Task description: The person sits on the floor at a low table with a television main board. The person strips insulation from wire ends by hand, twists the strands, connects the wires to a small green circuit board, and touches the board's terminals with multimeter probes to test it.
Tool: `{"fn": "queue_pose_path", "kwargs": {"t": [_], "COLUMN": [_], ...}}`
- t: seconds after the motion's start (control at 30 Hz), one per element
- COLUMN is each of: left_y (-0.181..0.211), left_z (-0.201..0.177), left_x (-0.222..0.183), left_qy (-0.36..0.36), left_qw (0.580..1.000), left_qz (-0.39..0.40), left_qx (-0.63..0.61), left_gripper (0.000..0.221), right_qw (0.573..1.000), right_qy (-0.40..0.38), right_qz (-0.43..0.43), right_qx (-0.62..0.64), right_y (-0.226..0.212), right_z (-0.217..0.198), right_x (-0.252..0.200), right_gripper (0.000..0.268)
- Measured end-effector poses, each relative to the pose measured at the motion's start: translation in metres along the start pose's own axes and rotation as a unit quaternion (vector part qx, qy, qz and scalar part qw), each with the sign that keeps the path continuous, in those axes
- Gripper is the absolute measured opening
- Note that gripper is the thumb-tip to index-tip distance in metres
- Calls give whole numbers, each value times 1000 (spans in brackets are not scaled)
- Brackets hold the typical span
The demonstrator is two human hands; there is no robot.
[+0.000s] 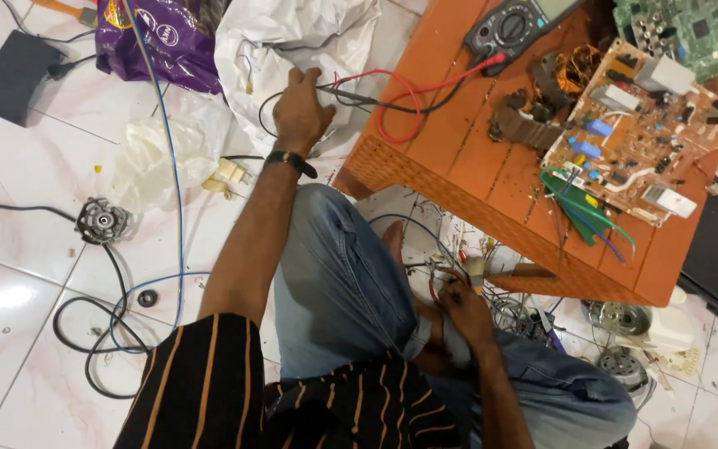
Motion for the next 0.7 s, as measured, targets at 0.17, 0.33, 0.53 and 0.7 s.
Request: {"fn": "queue_pose_path", "kwargs": {"t": [0.17,0.33,0.53,0.7], "left_y": [-9,-33,-24,-12], "left_z": [39,46,-49,-120], "left_x": [25,45,35,-11], "left_qy": [-33,-14,109,-45], "left_qw": [997,999,982,934], "left_qz": [16,-5,65,-129], "left_qx": [74,30,-140,-330], "left_gripper": [45,32,31,27], "right_qw": [1000,1000,1000,968], "right_qy": [6,7,-3,-25], "right_qz": [1,14,-4,-41], "right_qx": [-12,-17,-22,245], "right_y": [4,1,-1,-31], "right_z": [4,1,4,8], "right_x": [2,-1,4,6], "right_gripper": [34,34,34,26]}}
Point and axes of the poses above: each hand's wrist, its own x-axis towards the middle knuckle, its own z-axis out of the palm, y = z × x, the point moved 9 cm from there along x, towards the middle knuckle, and after that the axes turned 7 degrees about -z, right-handed, at the moved point
